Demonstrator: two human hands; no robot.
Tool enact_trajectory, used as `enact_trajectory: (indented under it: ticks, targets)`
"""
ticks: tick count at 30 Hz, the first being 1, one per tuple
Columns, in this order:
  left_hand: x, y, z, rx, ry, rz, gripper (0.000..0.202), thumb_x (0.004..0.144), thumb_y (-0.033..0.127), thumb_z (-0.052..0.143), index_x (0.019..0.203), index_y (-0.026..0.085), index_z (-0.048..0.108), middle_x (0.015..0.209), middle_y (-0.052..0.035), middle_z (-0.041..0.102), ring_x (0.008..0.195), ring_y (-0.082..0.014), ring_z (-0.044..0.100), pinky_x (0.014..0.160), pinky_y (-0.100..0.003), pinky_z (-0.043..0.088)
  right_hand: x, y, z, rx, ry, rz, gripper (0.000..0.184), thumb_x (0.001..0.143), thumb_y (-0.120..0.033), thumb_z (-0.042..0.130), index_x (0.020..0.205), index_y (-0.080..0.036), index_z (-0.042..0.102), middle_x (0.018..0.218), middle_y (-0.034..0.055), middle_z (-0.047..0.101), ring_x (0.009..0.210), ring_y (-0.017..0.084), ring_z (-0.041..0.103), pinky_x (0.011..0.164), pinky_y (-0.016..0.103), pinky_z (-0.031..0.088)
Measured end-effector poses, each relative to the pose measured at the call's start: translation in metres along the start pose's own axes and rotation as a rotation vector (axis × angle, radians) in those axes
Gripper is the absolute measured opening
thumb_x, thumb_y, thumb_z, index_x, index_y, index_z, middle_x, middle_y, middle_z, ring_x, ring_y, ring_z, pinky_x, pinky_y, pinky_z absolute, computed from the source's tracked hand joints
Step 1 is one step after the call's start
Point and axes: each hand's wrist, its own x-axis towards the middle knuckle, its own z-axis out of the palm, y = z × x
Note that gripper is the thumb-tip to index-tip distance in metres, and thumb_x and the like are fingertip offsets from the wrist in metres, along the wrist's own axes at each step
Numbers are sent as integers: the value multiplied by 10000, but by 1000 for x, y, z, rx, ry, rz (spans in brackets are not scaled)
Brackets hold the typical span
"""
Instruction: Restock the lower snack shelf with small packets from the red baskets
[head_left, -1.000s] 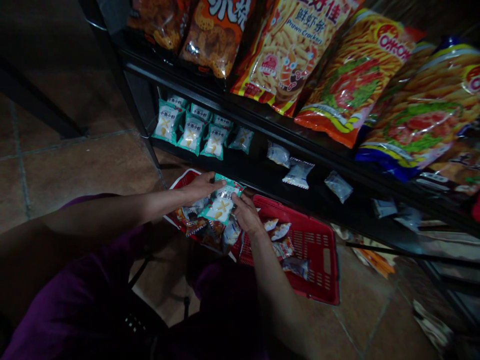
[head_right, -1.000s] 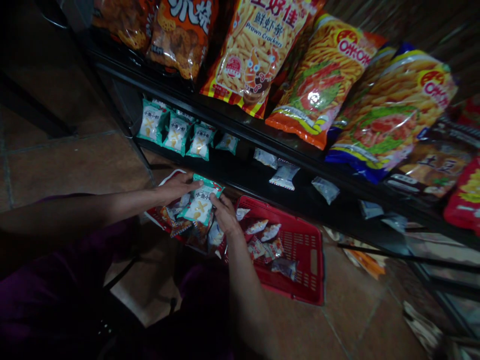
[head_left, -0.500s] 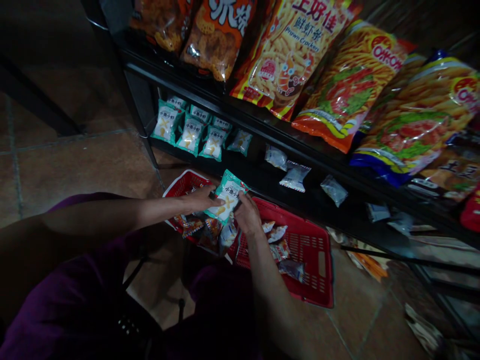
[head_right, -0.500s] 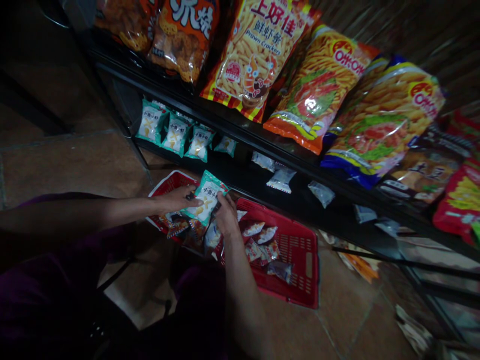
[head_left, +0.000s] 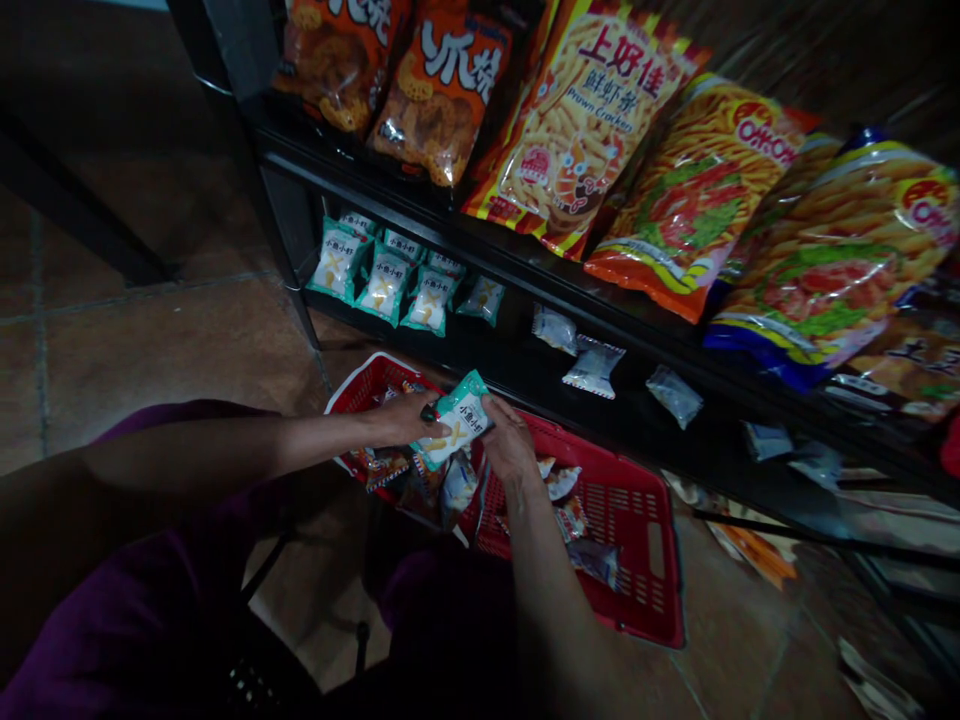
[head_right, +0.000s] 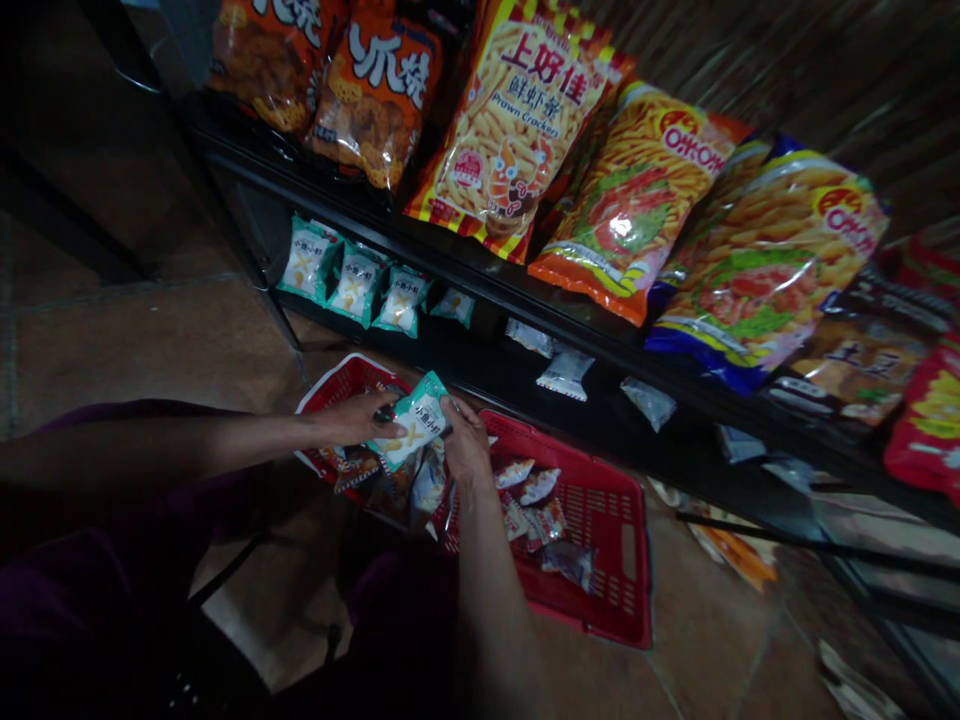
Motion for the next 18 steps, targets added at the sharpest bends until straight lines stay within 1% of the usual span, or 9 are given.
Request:
enact_trajectory:
  ticks: [3, 6, 8, 11, 14, 18]
  targets:
    - [-1, -1, 3, -30, -23, 7, 532, 766, 428, 594, 1192, 111, 555, 1184, -134, 628, 1025, -249, 591, 811, -268, 435, 5, 1, -3, 7, 78, -18, 275, 516, -273, 845, 738, -193, 704, 727, -13, 735, 668, 133, 657, 653, 247, 523]
    - [-2, -4, 6, -16, -53, 19, 456, 811, 431, 542, 1134, 113, 586, 1162, -126, 638, 999, -235, 599, 782, -253, 437, 7, 3, -7, 18, 104, -37, 269, 532, -280, 832, 744, -187, 695, 725, -13, 731, 675, 131, 656, 668, 252, 525]
    - [-3, -4, 7, 8, -57, 25, 428, 828, 405, 524, 1138, 117, 588, 1153, -119, 645, 983, -223, 604, 774, -244, 433, 7, 4, -7, 27, 115, -62, 256, 541, -277, 824, 740, -186, 691, 719, -18, 727, 671, 128, 652, 669, 254, 525]
    - [-3, -3, 6, 57, -47, 32, 401, 829, 350, 524, 1139, 107, 594, 1137, -120, 654, 976, -225, 605, 782, -250, 429, 6, 4, -6, 51, 154, -90, 218, 542, -244, 813, 712, -183, 691, 679, -28, 714, 639, 115, 639, 650, 239, 520]
    - [-2, -3, 4, 81, -65, 47, 385, 819, 327, 527, 1123, 104, 604, 1119, -113, 664, 980, -229, 603, 786, -256, 430, 6, 3, -3, 65, 176, -90, 181, 548, -212, 794, 696, -172, 700, 661, -21, 712, 617, 111, 632, 630, 228, 517]
    - [-2, -3, 3, 45, -44, 75, 391, 810, 329, 536, 1134, 123, 603, 1146, -102, 658, 999, -227, 599, 816, -260, 427, 9, 1, -5, 77, 184, -100, 156, 560, -211, 782, 687, -174, 699, 677, -15, 718, 626, 117, 636, 631, 233, 522]
